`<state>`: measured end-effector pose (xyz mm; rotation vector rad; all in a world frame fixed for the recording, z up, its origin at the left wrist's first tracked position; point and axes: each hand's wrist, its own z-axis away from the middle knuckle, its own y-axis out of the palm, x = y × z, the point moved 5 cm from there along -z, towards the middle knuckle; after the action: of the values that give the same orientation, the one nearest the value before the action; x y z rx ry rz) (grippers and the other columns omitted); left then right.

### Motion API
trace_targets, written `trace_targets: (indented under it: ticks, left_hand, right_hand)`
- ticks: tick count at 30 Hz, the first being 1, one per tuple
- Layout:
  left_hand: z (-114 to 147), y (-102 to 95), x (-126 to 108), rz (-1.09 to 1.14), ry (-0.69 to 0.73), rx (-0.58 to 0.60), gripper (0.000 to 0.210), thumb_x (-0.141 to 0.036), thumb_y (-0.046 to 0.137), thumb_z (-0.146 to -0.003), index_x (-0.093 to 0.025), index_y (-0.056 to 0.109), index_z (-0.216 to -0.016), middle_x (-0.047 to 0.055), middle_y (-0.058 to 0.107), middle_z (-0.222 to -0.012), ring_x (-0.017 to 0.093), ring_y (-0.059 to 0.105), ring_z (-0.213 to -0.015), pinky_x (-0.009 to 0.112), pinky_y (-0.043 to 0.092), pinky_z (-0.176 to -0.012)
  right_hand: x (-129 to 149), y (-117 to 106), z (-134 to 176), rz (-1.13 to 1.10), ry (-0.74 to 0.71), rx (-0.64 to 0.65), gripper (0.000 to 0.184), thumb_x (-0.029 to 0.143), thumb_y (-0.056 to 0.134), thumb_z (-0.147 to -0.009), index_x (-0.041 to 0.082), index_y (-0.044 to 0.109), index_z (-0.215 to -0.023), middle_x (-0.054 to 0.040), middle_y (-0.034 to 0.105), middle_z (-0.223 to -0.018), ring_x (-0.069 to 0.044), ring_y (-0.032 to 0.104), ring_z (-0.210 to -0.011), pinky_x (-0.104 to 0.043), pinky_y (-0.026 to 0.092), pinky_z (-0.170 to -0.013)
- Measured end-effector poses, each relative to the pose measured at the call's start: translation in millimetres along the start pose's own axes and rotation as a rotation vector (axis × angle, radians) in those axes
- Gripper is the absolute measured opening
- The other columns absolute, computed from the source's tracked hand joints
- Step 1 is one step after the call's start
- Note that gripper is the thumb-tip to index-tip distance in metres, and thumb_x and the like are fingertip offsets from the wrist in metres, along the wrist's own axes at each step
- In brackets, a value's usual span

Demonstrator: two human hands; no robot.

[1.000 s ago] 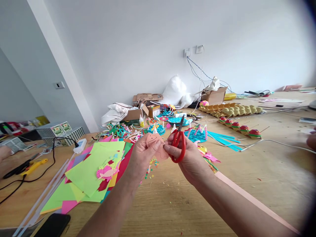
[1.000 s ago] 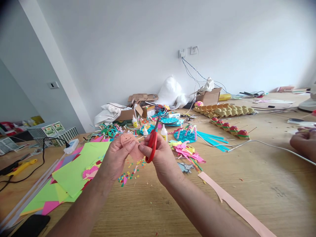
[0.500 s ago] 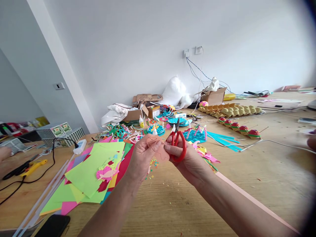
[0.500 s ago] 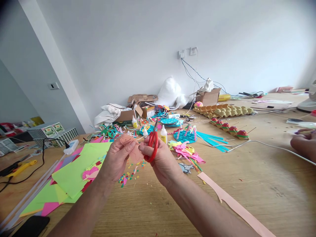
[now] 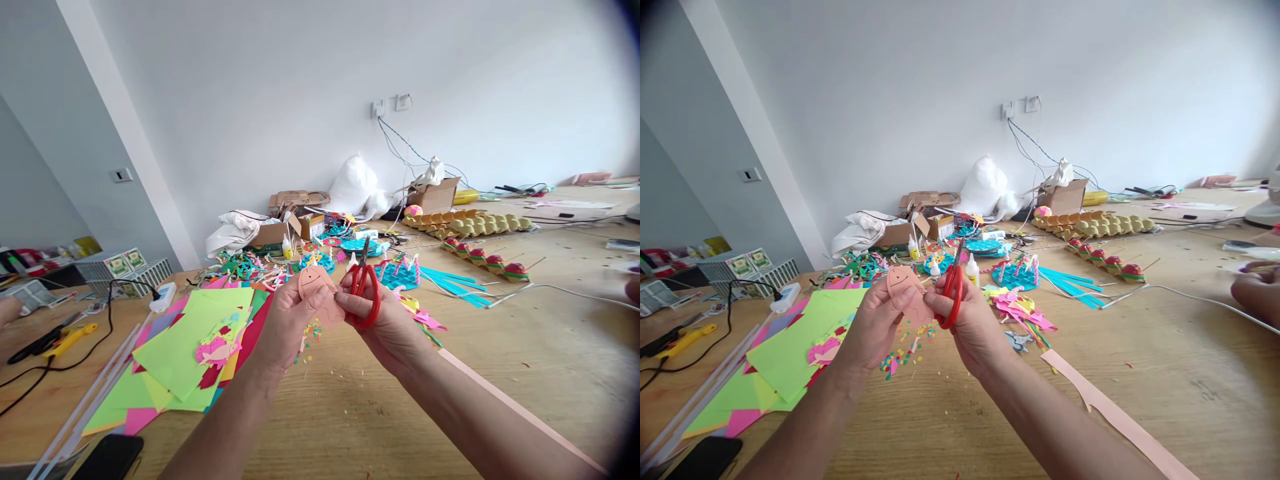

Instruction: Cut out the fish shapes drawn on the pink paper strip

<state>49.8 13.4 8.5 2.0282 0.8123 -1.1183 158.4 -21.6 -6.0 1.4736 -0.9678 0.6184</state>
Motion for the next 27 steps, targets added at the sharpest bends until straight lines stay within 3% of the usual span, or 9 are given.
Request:
trace_targets:
  ticks: [7, 17, 21, 23, 27]
  left_hand:
    - [-1, 0.6, 2, -0.088, -0.068, 0.0, 0.015, -0.027, 0.07, -0.071, -0.017, 0.07, -0.082, 0.003, 0.07, -0.08, 0.016, 0.063, -0.078, 0.028, 0.048, -0.076]
    - [-3, -2.2, 1, -0.193, -0.126, 0.052, 0.014, -0.029, 0.071, -0.067, -0.017, 0.07, -0.075, 0.002, 0.066, -0.076, 0.015, 0.058, -0.074, 0.026, 0.043, -0.072]
    - [-4, -2.3, -1, -0.182, -0.1, 0.104, 0.015, -0.029, 0.07, -0.068, -0.016, 0.065, -0.063, -0.001, 0.059, -0.068, 0.01, 0.05, -0.065, 0.022, 0.039, -0.065]
    - [-5, -4.5, -1, -0.17, -0.076, 0.1, 0.015, -0.029, 0.069, -0.069, -0.016, 0.065, -0.063, -0.001, 0.057, -0.067, 0.01, 0.048, -0.064, 0.021, 0.037, -0.064]
    - [-5, -11.6, 5, -0.084, -0.16, -0.004, 0.018, -0.03, 0.074, -0.064, -0.015, 0.067, -0.072, -0.001, 0.059, -0.07, 0.01, 0.049, -0.065, 0.023, 0.038, -0.064]
  right_hand:
    - [6, -4, -1, 0.118, -0.134, -0.055, 0.033, 0.019, 0.079, -0.053, 0.018, 0.055, -0.075, 0.0058, 0.058, -0.066, -0.008, 0.049, -0.059, -0.02, 0.035, -0.054]
    - [23, 0, -4, 0.542, -0.321, 0.071, 0.022, 0.013, 0.067, -0.06, 0.02, 0.049, -0.07, 0.0053, 0.054, -0.066, -0.009, 0.048, -0.057, -0.021, 0.036, -0.05]
    - [28, -5, -4, 0.613, -0.399, 0.07, 0.015, 0.018, 0.062, -0.067, 0.021, 0.049, -0.074, 0.0042, 0.054, -0.069, -0.011, 0.049, -0.06, -0.023, 0.039, -0.054]
    - [27, -9, -3, 0.654, -0.375, 0.075, 0.015, 0.019, 0.063, -0.067, 0.021, 0.049, -0.073, 0.0045, 0.053, -0.067, -0.011, 0.048, -0.059, -0.023, 0.038, -0.053]
    - [15, -19, 1, 0.726, -0.141, 0.093, 0.019, 0.024, 0.066, -0.065, 0.02, 0.048, -0.066, 0.0066, 0.047, -0.055, -0.009, 0.043, -0.051, -0.022, 0.033, -0.046]
